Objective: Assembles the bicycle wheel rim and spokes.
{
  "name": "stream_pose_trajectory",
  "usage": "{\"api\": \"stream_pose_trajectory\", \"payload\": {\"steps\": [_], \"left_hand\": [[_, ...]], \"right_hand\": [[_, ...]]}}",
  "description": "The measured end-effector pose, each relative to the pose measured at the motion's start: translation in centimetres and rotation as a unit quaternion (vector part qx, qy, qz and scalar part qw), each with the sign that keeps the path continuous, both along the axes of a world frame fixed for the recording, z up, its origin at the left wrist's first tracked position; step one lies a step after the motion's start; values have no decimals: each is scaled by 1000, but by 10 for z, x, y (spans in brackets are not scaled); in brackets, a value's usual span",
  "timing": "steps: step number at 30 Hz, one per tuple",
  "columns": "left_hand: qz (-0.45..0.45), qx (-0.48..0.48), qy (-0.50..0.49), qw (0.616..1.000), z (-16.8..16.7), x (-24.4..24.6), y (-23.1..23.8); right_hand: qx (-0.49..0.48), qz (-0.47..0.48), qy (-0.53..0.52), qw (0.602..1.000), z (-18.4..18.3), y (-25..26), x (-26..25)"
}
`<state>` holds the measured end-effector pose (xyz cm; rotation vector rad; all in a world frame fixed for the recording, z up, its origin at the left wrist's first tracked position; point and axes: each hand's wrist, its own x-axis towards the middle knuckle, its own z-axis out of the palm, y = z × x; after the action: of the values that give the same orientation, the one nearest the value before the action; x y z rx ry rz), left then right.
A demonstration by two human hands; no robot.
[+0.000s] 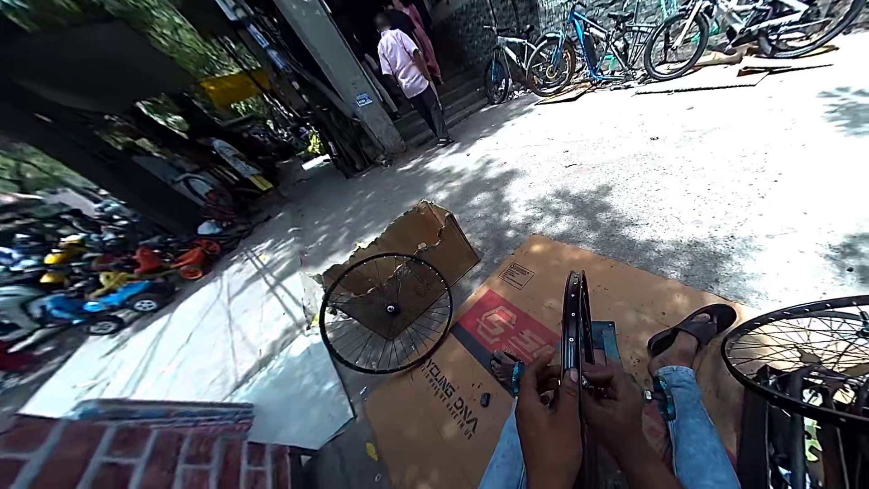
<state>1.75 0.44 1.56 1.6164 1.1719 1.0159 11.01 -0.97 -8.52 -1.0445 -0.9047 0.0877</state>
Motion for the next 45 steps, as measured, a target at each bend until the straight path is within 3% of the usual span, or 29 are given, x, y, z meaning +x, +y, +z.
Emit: {"api": "stream_pose_trajectory", "payload": {"steps": [2,6,11,16,20,28,33,35,37,39,41,43,45], "left_hand": [[6,10,-1,1000,-2,-2,2],[5,6,1,1000,-4,-4,6],[-8,12,-9,1000,-8,-8,-3],[7,56,6,998,-19,-18,-6],[-7,56,-6,998,-22,-20,-10],[-35,84,-55,994,-29,-19,-15],[-35,76,-78,993,-33,-17,-20],[-28,74,-83,993,-30,-18,-19],[-15,66,-74,995,-28,-18,-17],[-10,62,-54,997,-26,-17,-15],[-4,66,-34,997,-26,-16,-17],[6,88,-20,996,-29,-19,-16],[11,114,-23,993,-34,-28,-15]], "right_hand": [[12,-16,3,1000,1,5,-2],[27,51,98,994,9,1,-13],[17,50,30,998,6,-5,-10],[16,190,88,978,-8,-10,-17],[5,245,110,963,-5,-14,-9],[2,488,125,864,-1,-13,34],[-49,477,116,870,8,-19,42],[-68,436,117,890,13,-17,42],[-82,303,124,941,17,-17,23],[-61,100,75,990,13,-13,-5],[-31,-51,31,998,7,-9,-25],[-12,-48,44,998,9,-8,-31],[-16,112,59,992,10,-15,-23]]}}
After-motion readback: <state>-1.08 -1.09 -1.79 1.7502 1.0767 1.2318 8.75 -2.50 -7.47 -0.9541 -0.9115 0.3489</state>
